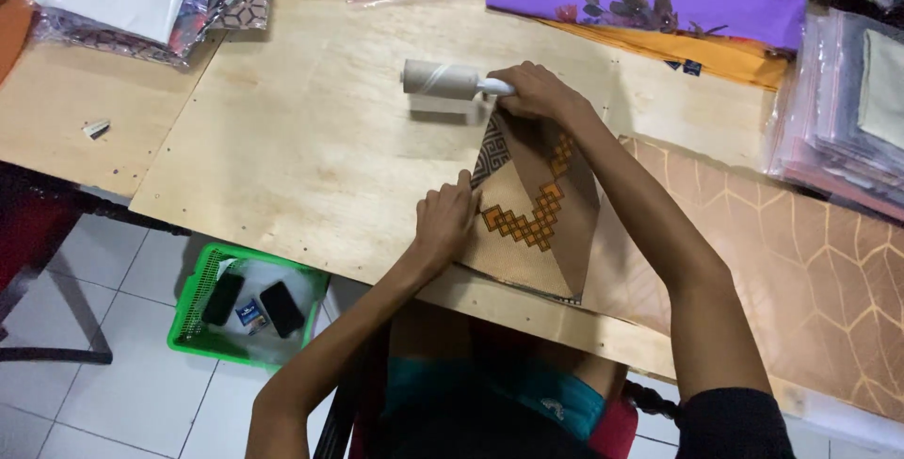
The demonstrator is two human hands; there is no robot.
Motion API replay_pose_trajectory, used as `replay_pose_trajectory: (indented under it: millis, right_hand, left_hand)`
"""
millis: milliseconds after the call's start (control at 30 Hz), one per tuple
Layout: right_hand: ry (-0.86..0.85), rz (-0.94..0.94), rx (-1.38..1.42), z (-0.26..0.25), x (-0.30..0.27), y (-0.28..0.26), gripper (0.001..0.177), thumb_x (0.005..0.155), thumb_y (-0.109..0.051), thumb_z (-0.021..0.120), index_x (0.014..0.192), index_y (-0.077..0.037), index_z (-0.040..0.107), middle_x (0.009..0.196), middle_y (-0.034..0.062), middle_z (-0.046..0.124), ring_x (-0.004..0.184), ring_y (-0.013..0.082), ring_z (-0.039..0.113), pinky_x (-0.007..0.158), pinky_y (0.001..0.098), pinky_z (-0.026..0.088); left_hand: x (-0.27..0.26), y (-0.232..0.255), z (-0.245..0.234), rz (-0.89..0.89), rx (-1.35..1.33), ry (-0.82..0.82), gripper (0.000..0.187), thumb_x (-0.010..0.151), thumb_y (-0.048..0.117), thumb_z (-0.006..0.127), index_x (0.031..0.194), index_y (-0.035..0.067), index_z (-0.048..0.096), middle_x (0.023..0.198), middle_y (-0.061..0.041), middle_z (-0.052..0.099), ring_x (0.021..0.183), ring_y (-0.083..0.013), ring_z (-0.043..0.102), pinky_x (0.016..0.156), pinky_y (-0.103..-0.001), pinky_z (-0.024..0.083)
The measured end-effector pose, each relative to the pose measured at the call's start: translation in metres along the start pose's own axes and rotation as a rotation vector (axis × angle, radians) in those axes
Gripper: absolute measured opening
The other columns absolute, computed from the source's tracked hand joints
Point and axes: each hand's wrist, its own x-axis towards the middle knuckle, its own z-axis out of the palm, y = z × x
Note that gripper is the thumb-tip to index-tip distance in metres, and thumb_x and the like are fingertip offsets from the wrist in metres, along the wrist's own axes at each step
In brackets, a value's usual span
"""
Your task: The person uses a white cylindrical roller to smooth a patterned fabric sheet on a wooden workbench. They repeatedly roll the tool back and forth over the material to flatten it, occasionally adjusting the fabric's position with their hands.
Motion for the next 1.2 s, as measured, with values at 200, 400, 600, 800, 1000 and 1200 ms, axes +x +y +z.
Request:
replay_pose_trajectory:
  millis: [200,400,600,800,1000,1200]
  right_hand:
    - [-0.045,-0.008,0.058,-0.011,0.003,-0.001,0.045,0.088,-0.018,0.061,0.133,-0.016,0.07,0.111,0.0232,0.073,0.105,0.0532,0.066,0.095,0.067,0.05]
    - [-0.146,-0.014,0.072,-0.001,0.012,0.005,0.047,0.085,-0.022,0.066,0.132,-0.021,0.071,0.111,0.0204,0.075,0.104,0.053,0.067,0.093,0.0663,0.052]
    - [-0.138,-0.031,-0.033,-0.03,-0.019,-0.05,0.045,0.088,-0.02,0.064,0.133,-0.028,0.069,0.11,0.0225,0.074,0.102,0.0523,0.068,0.094,0.0668,0.053]
    - [-0.09,-0.082,-0.02,-0.004,-0.004,-0.035,0.049,0.087,-0.021,0.064,0.136,-0.026,0.066,0.101,0.0249,0.074,0.1,0.0543,0.067,0.093,0.0687,0.052]
    - [-0.01,-0.236,-0.069,-0.006,0.036,-0.066,0.019,0.086,-0.022,0.055,0.103,-0.022,0.064,0.091,0.0218,0.07,0.083,0.0521,0.064,0.069,0.0597,0.046]
    - [0.055,-0.33,0.076,0.0,0.093,-0.104,0.011,0.093,-0.015,0.062,0.102,-0.018,0.066,0.088,0.0074,0.073,0.07,0.026,0.065,0.055,0.0423,0.045]
  left_hand:
    - [-0.007,-0.009,-0.015,-0.014,-0.168,-0.091,0.038,0.108,0.042,0.038,0.119,0.006,0.048,0.095,-0.027,0.064,0.101,-0.0572,0.067,0.086,-0.066,0.054]
    - [-0.02,0.002,-0.042,-0.049,-0.271,-0.11,0.035,0.107,0.042,0.042,0.111,0.007,0.049,0.092,-0.033,0.065,0.099,-0.0624,0.065,0.086,-0.066,0.053]
    - [-0.021,-0.007,-0.044,-0.072,-0.302,-0.125,0.032,0.106,0.039,0.044,0.108,0.007,0.05,0.09,-0.035,0.065,0.099,-0.0616,0.066,0.085,-0.066,0.054]
    - [-0.021,-0.02,-0.039,-0.064,-0.301,-0.12,0.034,0.105,0.042,0.044,0.106,0.009,0.051,0.088,-0.032,0.068,0.097,-0.0591,0.067,0.083,-0.066,0.054]
    - [-0.022,-0.073,-0.041,0.006,-0.264,0.136,0.023,0.102,0.032,0.054,0.094,0.01,0.053,0.083,-0.017,0.071,0.08,-0.046,0.065,0.069,-0.056,0.042]
    - [-0.047,-0.07,-0.128,-0.211,-0.417,0.095,0.022,0.102,0.028,0.058,0.101,0.006,0.059,0.097,-0.016,0.079,0.084,-0.0231,0.077,0.065,-0.034,0.058]
